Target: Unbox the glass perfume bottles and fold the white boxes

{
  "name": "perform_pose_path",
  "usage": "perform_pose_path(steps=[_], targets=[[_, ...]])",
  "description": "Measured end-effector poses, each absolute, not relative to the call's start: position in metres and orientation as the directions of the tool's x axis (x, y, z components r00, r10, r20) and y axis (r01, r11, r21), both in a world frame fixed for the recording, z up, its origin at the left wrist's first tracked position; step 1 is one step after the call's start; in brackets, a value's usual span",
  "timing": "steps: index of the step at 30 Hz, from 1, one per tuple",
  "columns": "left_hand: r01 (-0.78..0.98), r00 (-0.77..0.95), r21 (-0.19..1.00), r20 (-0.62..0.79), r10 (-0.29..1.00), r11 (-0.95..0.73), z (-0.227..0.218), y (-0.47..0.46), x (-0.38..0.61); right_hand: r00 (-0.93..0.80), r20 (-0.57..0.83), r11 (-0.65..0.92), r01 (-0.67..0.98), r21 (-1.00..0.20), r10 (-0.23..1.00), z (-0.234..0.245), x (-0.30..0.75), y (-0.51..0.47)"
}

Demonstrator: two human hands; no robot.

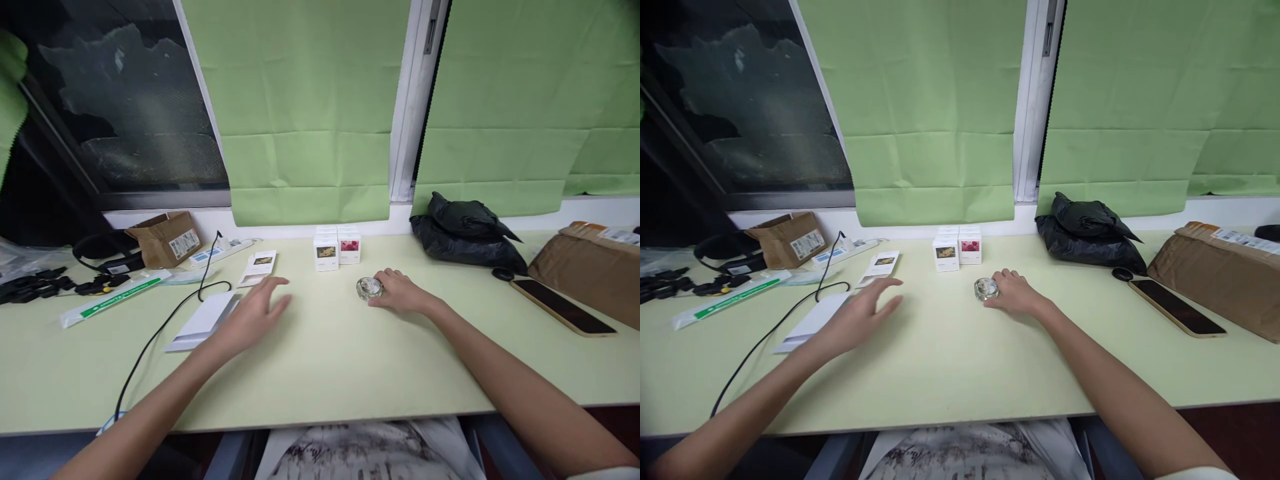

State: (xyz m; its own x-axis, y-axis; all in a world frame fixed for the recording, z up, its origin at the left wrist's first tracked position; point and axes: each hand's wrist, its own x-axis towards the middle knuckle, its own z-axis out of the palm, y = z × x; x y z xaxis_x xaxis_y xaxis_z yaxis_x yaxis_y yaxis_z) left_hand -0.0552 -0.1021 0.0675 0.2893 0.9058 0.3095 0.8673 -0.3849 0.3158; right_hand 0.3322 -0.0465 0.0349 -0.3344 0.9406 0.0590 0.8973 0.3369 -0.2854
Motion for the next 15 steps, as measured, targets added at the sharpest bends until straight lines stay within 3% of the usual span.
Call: perform_pose_path(steps=[5,10,15], targets=[[0.718,0.462,0.474,0.223,0.858,-0.510,0.054,-0.084,0.011,-0.305,0.080,0.315,0.901,-0.297,0.949,0.035,0.331,-0.049],[0.639,0.477,0.563,0.243,0.845,-0.523,0.036,-0.072,0.037,-0.284,0.153,0.321,0.883,-0.342,0.946,0.035,0.322,-0.051],[0.487,0.429,0.740,0.260,0.865,-0.464,0.033,-0.074,0.044,-0.449,0.283,0.529,0.753,-0.391,0.848,0.043,0.314,-0.060]])
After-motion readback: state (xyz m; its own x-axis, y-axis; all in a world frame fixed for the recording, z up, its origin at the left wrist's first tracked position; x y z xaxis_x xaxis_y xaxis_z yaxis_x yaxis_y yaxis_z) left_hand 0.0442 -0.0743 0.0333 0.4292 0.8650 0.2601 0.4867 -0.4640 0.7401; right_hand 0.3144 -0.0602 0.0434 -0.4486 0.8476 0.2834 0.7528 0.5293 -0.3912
